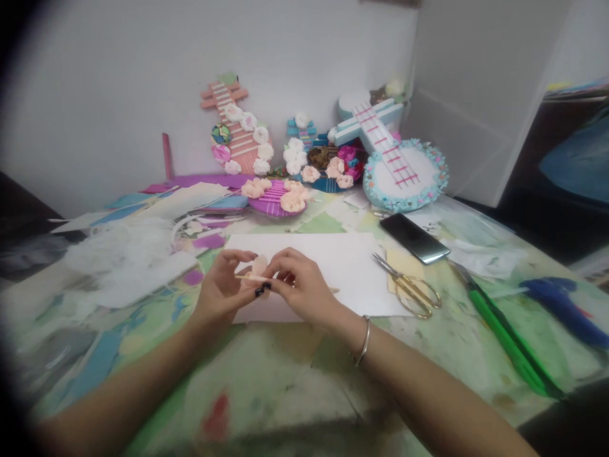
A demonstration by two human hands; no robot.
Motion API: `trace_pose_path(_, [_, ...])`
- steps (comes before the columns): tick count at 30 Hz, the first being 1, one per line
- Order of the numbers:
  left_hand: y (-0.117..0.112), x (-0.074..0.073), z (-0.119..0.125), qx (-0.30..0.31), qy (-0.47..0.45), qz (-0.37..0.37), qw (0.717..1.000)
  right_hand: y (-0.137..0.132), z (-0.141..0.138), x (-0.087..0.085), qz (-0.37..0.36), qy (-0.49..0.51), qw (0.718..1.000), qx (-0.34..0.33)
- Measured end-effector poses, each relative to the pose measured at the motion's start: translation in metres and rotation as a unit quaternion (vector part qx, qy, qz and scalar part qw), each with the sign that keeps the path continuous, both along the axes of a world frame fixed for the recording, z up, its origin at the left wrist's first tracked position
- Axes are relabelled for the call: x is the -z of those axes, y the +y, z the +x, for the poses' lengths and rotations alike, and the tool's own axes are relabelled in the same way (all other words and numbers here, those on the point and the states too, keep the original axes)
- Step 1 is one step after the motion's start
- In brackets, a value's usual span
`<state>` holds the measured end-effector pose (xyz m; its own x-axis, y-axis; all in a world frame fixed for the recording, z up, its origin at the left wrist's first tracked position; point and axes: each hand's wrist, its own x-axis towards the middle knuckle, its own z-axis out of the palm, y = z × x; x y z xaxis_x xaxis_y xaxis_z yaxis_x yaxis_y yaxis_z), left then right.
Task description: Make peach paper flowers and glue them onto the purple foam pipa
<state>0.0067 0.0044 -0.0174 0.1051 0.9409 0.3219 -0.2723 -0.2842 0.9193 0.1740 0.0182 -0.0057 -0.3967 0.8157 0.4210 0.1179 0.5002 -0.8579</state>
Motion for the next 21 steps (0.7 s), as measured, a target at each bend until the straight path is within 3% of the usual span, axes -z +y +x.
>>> trace_pose_path(7, [-0.0033, -0.0054, 0.0001, -0.007, 0.081, 0.011, 0.997, -0.0011, -0.0001, -0.0010, -0.021, 0.019, 1.000, -0.006])
trace_pose_path(16, [-0.0030, -0.0047, -0.0019, 0.031, 0.098, -0.001, 0.995, -0.0029, -0.0015, -0.0046, -0.012, 0.014, 1.000, -0.002])
trace_pose_path(21, [-0.0039, -0.0055, -0.0011, 0.023, 0.108, -0.006, 0.994, -0.0040, -0.0021, -0.0050, 0.000, 0.010, 1.000, 0.009])
